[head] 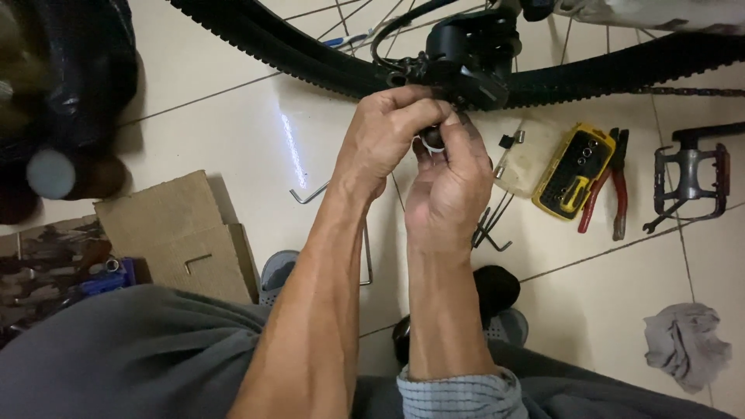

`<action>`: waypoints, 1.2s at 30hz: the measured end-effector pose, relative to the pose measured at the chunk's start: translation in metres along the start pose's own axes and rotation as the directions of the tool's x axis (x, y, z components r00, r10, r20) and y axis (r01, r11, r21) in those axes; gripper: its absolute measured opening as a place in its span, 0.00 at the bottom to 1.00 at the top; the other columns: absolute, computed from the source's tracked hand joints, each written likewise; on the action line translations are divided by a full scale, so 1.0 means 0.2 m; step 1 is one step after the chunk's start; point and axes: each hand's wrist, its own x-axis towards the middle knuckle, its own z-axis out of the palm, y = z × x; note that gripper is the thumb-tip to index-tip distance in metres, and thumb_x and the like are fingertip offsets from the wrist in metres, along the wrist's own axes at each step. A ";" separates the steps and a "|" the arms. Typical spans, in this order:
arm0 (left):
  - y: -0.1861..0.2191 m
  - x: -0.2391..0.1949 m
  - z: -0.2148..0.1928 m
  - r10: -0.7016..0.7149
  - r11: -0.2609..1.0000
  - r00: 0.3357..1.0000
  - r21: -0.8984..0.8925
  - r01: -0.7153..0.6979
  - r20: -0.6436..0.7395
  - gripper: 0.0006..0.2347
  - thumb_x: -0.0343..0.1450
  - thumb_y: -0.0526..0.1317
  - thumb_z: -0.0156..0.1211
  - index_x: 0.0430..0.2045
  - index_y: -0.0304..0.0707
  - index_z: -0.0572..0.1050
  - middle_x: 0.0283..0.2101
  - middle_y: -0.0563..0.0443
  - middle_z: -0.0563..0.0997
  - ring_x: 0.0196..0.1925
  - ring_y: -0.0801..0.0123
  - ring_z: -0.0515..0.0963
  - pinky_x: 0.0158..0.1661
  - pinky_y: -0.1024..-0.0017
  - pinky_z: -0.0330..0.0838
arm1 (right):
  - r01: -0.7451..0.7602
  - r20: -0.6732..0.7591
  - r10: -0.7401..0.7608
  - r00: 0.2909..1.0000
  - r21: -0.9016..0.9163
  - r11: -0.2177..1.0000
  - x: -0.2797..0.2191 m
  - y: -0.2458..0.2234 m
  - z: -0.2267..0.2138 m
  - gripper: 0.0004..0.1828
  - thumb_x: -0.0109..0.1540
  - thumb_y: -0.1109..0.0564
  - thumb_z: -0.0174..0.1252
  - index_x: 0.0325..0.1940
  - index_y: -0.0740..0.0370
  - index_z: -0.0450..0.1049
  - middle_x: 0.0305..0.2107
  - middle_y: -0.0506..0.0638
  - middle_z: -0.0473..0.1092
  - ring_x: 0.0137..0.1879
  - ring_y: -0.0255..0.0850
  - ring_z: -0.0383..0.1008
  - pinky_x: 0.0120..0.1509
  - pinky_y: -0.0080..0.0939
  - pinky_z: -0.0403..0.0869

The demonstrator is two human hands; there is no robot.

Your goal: The person sits on the floor and uses a chain tool to remove a master link from the bicycle chain. They then use their hands to pull the chain apart and separate the link from the chain.

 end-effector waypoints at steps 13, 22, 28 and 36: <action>-0.09 0.06 0.02 -0.013 0.992 1.000 -0.123 0.015 0.017 0.08 0.57 0.37 0.65 0.25 0.35 0.82 0.19 0.50 0.76 0.24 0.68 0.80 0.27 0.76 0.68 | -0.024 -0.035 0.024 0.999 0.002 1.000 0.01 -0.01 -0.01 0.07 0.57 0.60 0.62 0.39 0.60 0.76 0.30 0.49 0.70 0.38 0.41 0.69 0.49 0.46 0.70; -0.10 0.05 0.02 -0.001 0.986 1.000 -0.165 -0.003 -0.028 0.05 0.56 0.36 0.65 0.21 0.38 0.81 0.19 0.48 0.76 0.23 0.68 0.80 0.27 0.77 0.65 | -0.047 -0.065 0.047 0.997 0.009 0.999 0.01 -0.01 0.00 0.07 0.56 0.60 0.63 0.38 0.58 0.76 0.29 0.49 0.71 0.38 0.42 0.70 0.48 0.47 0.71; -0.09 0.04 0.03 -0.022 0.978 0.998 -0.210 0.010 -0.056 0.08 0.57 0.36 0.67 0.26 0.36 0.82 0.22 0.46 0.78 0.25 0.65 0.79 0.31 0.76 0.70 | -0.061 -0.084 0.062 0.995 0.012 0.998 0.00 -0.02 -0.01 0.07 0.55 0.59 0.63 0.37 0.57 0.76 0.29 0.50 0.71 0.38 0.43 0.71 0.48 0.48 0.71; -0.11 0.05 0.01 -0.130 0.966 0.991 -0.230 0.117 -0.041 0.10 0.58 0.38 0.69 0.31 0.40 0.85 0.28 0.51 0.81 0.31 0.69 0.80 0.38 0.76 0.71 | -0.087 -0.106 0.088 0.991 0.011 0.996 -0.01 -0.03 -0.02 0.07 0.54 0.59 0.64 0.36 0.56 0.75 0.28 0.50 0.71 0.38 0.45 0.72 0.48 0.49 0.72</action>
